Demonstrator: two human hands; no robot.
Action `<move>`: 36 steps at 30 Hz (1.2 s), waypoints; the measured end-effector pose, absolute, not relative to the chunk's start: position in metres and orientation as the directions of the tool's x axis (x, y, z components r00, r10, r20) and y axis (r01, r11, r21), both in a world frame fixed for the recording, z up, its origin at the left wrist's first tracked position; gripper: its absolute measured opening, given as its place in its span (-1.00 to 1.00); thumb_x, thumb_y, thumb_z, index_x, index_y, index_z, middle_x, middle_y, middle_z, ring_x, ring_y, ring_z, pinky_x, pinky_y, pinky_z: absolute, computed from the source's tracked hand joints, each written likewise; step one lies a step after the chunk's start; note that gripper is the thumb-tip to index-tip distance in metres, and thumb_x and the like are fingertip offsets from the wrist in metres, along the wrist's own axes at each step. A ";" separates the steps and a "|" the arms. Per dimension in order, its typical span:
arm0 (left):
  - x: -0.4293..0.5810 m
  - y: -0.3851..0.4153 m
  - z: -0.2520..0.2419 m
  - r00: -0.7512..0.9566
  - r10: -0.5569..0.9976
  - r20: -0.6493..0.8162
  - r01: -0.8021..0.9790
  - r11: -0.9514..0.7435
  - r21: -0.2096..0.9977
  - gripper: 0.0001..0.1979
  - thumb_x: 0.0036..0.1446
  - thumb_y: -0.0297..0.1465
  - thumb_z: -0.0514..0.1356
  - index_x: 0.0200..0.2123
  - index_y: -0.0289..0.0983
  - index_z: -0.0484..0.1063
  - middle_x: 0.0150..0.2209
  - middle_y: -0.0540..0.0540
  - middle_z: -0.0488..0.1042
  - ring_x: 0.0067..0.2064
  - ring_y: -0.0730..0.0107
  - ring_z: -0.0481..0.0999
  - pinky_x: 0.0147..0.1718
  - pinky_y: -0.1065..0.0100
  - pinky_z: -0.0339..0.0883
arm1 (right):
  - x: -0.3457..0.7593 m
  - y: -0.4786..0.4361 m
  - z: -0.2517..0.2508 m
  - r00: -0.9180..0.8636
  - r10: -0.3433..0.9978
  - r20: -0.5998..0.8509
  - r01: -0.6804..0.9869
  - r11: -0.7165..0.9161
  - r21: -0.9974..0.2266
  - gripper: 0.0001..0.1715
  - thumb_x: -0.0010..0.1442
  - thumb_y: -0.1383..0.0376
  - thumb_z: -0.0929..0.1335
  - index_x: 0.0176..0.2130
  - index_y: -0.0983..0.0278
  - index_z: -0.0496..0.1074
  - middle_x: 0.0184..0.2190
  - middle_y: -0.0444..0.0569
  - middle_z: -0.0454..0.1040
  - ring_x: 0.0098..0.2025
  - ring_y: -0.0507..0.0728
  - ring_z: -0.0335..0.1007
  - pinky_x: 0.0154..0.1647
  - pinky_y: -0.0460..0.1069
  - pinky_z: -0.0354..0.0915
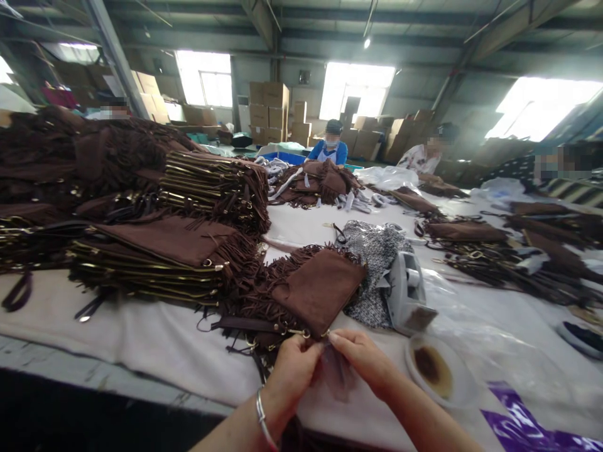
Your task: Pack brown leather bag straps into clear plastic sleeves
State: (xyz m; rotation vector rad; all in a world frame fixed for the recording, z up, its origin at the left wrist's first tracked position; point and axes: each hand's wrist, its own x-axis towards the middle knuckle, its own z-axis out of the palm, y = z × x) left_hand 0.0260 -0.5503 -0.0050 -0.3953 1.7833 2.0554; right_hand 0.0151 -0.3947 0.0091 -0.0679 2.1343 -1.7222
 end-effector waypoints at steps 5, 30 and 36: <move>0.027 -0.548 -0.006 -0.886 0.054 -0.461 -0.464 -0.121 0.878 -0.78 -0.06 -0.28 0.31 -0.47 -0.30 0.40 -0.65 0.07 0.33 -0.65 0.54 0.22 -0.63 0.46 0.04 | 0.015 -0.393 0.005 -0.930 -0.213 -0.298 0.260 0.187 -0.947 -0.48 0.04 -0.08 0.38 -0.49 0.35 0.50 -0.57 -0.10 0.41 -0.47 0.04 0.24 -0.41 -0.08 0.17; 0.035 -0.545 -0.008 -0.850 0.118 -0.513 -0.514 -0.402 0.758 -0.75 -0.14 -0.31 0.38 -0.45 -0.35 0.44 -0.55 0.02 0.41 -0.53 0.55 0.34 -0.55 0.51 0.13 | 0.014 -0.390 0.020 -0.884 -0.297 -0.361 0.343 0.114 -0.933 -0.55 -0.04 -0.02 0.46 -0.47 0.34 0.54 -0.67 -0.20 0.33 -0.60 -0.07 0.06 -0.53 -0.11 0.03; 0.036 -0.547 -0.005 -0.819 0.200 -0.537 -0.560 -0.481 0.674 -0.78 -0.14 -0.36 0.33 -0.44 -0.38 0.43 -0.56 0.01 0.40 -0.56 0.58 0.32 -0.55 0.52 0.13 | 0.012 -0.395 0.016 -0.936 -0.254 -0.245 0.163 0.307 -0.938 -0.81 -0.02 0.22 0.40 -0.48 0.31 0.55 -0.54 -0.10 0.52 -0.47 0.04 0.32 -0.43 -0.08 0.19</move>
